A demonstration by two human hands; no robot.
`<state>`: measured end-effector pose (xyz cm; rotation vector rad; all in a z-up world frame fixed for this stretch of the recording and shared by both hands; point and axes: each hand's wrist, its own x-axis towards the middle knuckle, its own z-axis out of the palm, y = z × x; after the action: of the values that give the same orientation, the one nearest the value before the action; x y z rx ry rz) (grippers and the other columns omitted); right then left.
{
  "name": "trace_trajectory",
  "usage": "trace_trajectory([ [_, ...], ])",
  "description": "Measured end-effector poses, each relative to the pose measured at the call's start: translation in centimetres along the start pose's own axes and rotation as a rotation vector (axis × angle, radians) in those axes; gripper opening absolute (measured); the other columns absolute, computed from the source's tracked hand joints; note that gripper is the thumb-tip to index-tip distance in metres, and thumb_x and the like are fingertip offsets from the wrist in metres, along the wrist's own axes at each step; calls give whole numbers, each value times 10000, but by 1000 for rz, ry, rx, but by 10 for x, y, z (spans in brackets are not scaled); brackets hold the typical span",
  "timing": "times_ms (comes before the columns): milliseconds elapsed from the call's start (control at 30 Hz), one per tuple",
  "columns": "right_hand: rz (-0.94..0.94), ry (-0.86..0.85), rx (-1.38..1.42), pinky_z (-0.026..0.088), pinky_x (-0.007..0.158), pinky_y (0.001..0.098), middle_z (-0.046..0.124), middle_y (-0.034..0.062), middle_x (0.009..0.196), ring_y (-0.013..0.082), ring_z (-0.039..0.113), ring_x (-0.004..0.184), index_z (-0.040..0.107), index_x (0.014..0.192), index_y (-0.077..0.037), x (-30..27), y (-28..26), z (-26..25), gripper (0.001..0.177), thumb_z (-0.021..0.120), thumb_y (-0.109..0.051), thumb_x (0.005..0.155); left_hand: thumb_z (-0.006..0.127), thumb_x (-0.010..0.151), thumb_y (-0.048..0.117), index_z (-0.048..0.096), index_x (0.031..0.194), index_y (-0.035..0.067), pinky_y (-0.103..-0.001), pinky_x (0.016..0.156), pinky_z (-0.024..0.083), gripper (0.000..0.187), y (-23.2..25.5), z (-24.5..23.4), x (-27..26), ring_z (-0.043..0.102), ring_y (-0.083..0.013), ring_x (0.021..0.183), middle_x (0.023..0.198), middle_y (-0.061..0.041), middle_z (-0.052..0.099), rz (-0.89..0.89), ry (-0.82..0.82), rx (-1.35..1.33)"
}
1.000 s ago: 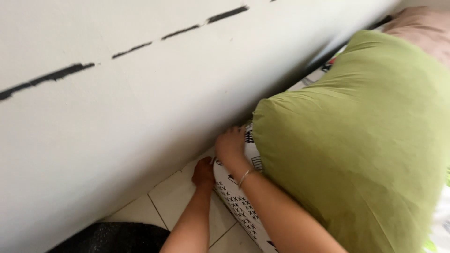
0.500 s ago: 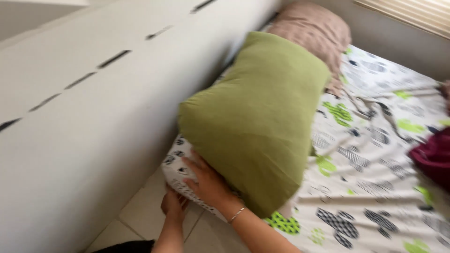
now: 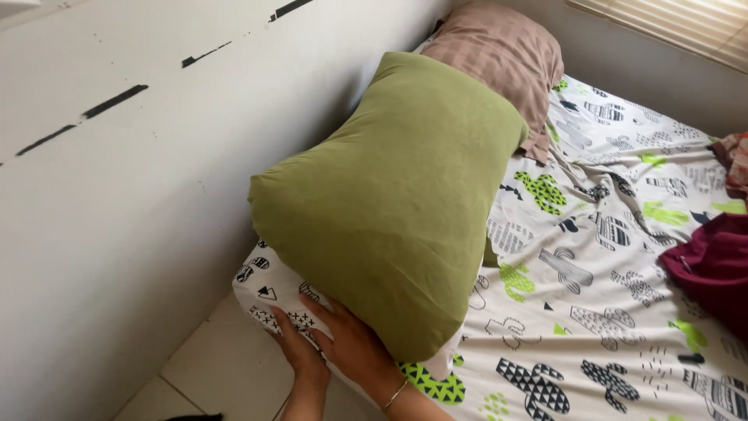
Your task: The person dusts a white geometric wall panel and a shelf with a duster, then makes the bed by arranging pillows and smoothing the fitted sheet. The person then folds a towel on the bed.
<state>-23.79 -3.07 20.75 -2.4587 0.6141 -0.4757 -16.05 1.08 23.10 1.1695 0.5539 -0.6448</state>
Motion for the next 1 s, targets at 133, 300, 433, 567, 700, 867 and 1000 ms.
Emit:
trace_trajectory([
  [133,-16,3,-64,286,1156,456,492,99,1550,309,434,1402,480,1525,-243,1,19,12,643,632,-137,910,510,929,514,350,1589,248,-341,1106,450,730,-8,9,5,538,-204,1333,1533,-14,515,-56,103,-22],
  [300,-4,-25,-90,265,1185,423,431,94,1594,302,443,1402,457,1546,-268,3,33,20,634,552,-100,942,571,905,570,313,1603,197,-431,1023,519,832,-24,11,29,573,-303,1273,1495,-117,521,-184,233,111],
  [433,0,-33,-32,273,1186,365,469,76,1574,272,477,1392,471,1535,-264,13,43,24,623,542,-100,938,642,903,516,609,1331,95,-417,825,575,601,-18,13,27,682,-301,1045,1217,-137,699,-153,216,39],
  [567,-11,-20,22,399,1119,436,545,147,1494,329,549,1315,487,1532,-249,12,13,-1,566,493,-93,988,604,903,632,307,1577,128,-505,1095,430,892,-20,-4,16,439,-339,1374,1539,-171,412,-121,43,9],
  [700,-119,63,-109,470,1092,486,580,163,1458,328,574,1307,578,1474,-258,20,17,0,468,535,-142,1022,582,864,805,65,1661,97,-621,1226,264,1185,-16,-7,20,181,-406,1550,1685,-236,119,-40,-89,88],
  [867,65,-128,404,338,1214,440,442,137,1590,267,435,1436,428,1574,-173,6,-29,-46,532,462,-184,1043,726,878,600,166,1638,154,-655,1172,256,1045,1,-28,39,283,-380,1473,1553,-201,335,173,57,462],
  [1000,133,-189,400,334,1219,423,473,123,1570,253,434,1453,528,1499,-125,-19,-30,-57,494,588,-192,1013,608,1041,444,543,1377,203,-587,1009,350,419,1,-16,46,438,-333,1262,1264,-77,534,819,228,581],
])
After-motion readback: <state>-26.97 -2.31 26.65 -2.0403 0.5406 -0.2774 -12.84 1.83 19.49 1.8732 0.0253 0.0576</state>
